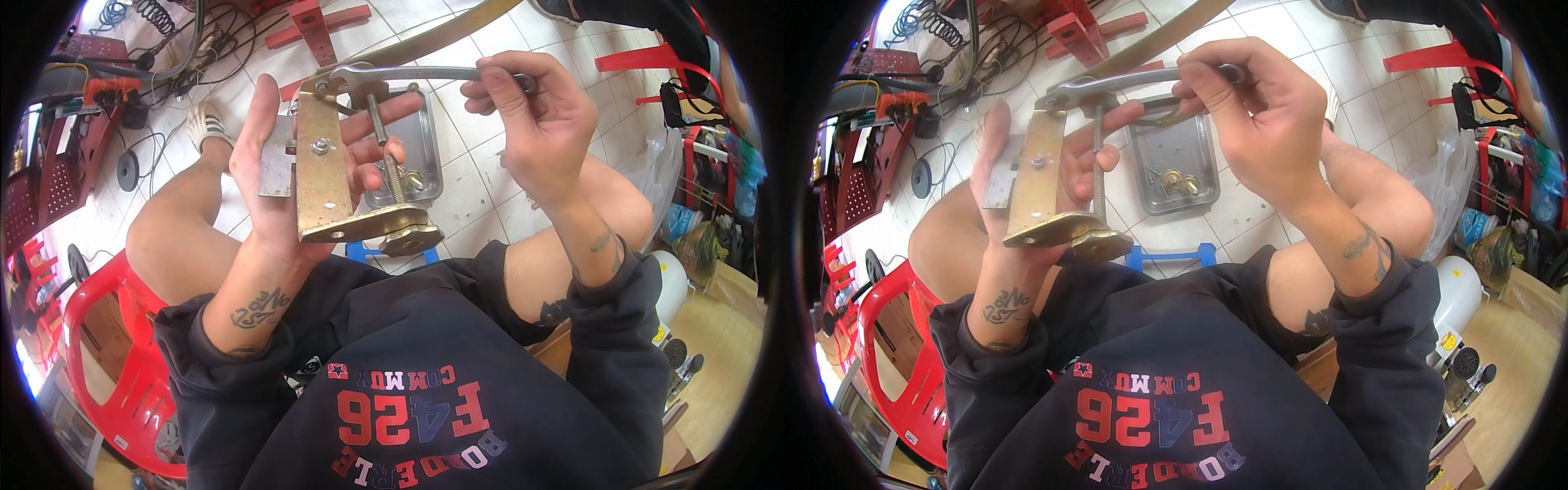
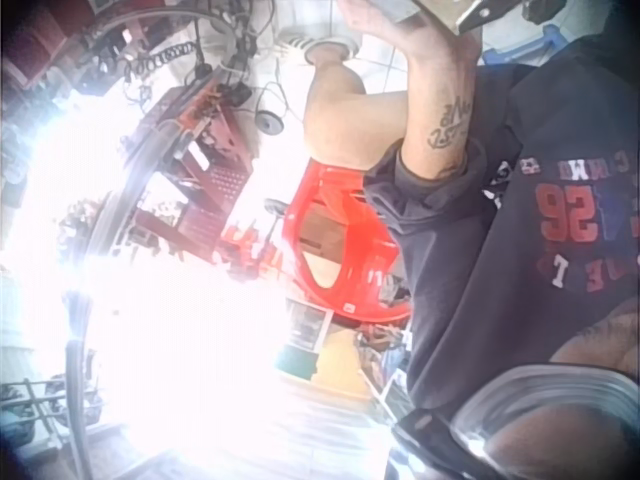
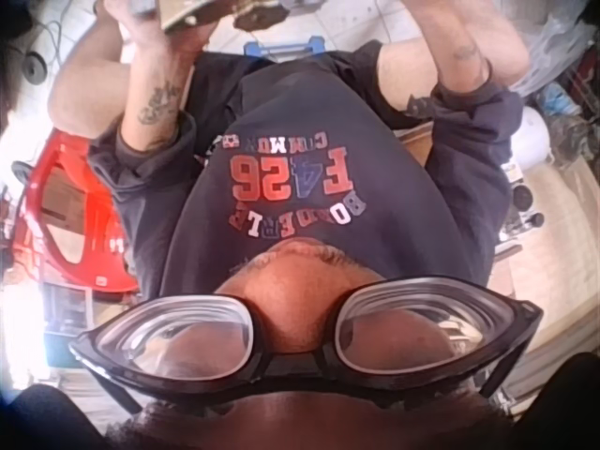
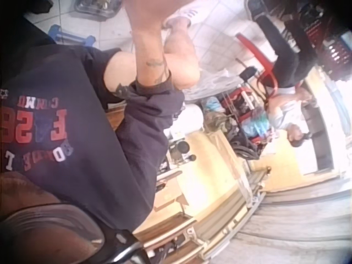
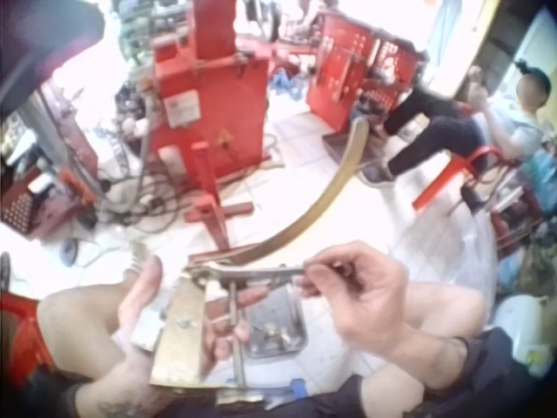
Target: The person sits on a chair and assembles a metal mechanical component using a wrench. They tighten bolts on a brass-colored bracket and attach a curved metal piece, manipulating the parts with both hands while seated.
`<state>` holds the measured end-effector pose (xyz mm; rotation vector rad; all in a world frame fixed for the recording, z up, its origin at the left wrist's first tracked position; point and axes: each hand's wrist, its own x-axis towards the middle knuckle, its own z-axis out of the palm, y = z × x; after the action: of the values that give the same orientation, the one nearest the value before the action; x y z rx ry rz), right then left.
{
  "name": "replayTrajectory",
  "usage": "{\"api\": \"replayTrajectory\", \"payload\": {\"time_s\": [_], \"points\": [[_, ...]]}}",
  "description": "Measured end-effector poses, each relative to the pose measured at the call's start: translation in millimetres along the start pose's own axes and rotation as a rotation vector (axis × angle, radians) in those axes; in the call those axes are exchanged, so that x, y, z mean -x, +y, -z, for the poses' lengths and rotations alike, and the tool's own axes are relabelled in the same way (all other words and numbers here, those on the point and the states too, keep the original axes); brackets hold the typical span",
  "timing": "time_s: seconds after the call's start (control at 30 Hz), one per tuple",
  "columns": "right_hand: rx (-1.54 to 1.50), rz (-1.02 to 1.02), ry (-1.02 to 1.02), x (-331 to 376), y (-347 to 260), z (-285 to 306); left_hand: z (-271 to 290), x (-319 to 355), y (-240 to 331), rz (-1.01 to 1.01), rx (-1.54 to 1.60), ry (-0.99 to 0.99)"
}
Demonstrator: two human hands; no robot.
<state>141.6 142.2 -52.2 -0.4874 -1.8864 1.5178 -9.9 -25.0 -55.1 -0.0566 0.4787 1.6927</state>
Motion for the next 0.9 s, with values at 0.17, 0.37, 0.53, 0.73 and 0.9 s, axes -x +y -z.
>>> {"api": "replayTrajectory", "payload": {"time_s": [0.17, 0.37, 0.53, 0.73, 0.9], "points": [[0.000, 0.006, 0.019, 2.0, 6.0, -6.0, -5.7, 0.6, -0.9, 0.006, 0.012, 0.022], [0.091, -0.003, -0.019, 8.0, 6.3, -7.9, -3.0, 1.3, -3.9, 0.007, -0.017, 0.038], [0.180, 0.024, -0.047, 0.2, 10.1, -0.4, -4.7, 1.0, -4.4, 0.020, -0.234, 0.103], [0.472, 0.225, -0.252, -14.3, -15.1, 20.9, -4.1, 0.7, -18.5, 0.162, -0.502, 0.289], [0.498, 0.297, -0.348, -15.3, -22.8, 24.6, -5.6, 0.2, -29.6, 0.228, -0.595, 0.311]]}}
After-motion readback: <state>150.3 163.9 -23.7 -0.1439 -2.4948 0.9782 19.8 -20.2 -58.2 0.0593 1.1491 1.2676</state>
